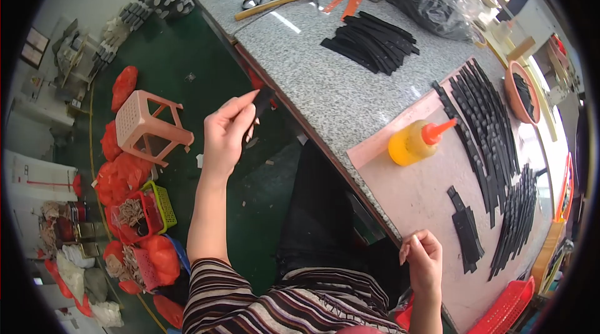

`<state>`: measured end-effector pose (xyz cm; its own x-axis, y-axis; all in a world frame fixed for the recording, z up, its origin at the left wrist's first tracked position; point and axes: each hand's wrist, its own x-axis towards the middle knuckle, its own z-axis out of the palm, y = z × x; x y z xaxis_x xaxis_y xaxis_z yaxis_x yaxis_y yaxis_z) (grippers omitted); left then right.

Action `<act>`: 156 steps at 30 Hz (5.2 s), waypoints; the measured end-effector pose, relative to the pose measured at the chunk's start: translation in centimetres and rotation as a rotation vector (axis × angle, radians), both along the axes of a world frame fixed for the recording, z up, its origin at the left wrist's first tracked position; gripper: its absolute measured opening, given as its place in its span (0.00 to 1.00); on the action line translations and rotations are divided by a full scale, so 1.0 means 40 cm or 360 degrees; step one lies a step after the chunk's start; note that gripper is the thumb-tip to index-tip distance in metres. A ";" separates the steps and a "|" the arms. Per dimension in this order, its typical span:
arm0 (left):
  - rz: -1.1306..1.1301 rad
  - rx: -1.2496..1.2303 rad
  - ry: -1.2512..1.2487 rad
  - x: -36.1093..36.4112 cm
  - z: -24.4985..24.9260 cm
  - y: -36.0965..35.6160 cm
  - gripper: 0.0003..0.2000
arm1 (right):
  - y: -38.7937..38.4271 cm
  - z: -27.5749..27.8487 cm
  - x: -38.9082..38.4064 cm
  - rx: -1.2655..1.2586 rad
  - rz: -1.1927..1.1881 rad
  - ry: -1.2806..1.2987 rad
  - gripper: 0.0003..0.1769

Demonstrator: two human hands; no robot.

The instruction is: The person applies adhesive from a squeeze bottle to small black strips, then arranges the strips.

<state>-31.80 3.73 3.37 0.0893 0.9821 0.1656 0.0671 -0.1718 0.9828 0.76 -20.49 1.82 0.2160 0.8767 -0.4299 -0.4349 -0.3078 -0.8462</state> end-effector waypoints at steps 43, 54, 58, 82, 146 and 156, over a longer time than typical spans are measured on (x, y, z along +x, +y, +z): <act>-0.0974 -0.1143 -0.1723 0.420 -0.070 -0.159 0.35 | 0.019 -0.015 0.125 0.0458 0.0392 -0.2413 0.14; -0.0920 -0.0367 -0.0419 0.412 -0.104 -0.215 0.38 | -0.066 -0.044 0.068 0.0644 0.0449 -0.2971 0.23; -0.0894 -0.0377 -0.0307 0.424 -0.095 -0.209 0.36 | -0.065 -0.046 0.068 0.0624 0.0445 -0.2904 0.23; -0.0916 -0.0519 -0.0349 0.436 -0.102 -0.198 0.35 | -0.051 -0.052 0.065 0.0638 0.0311 -0.2755 0.19; -0.1177 -0.0318 -0.0221 0.641 -0.083 -0.257 0.34 | -0.181 -0.049 0.238 0.0422 0.0284 -0.2895 0.22; -0.1171 -0.0336 -0.0288 0.657 -0.085 -0.248 0.29 | -0.178 -0.055 0.241 0.0436 0.0254 -0.2762 0.22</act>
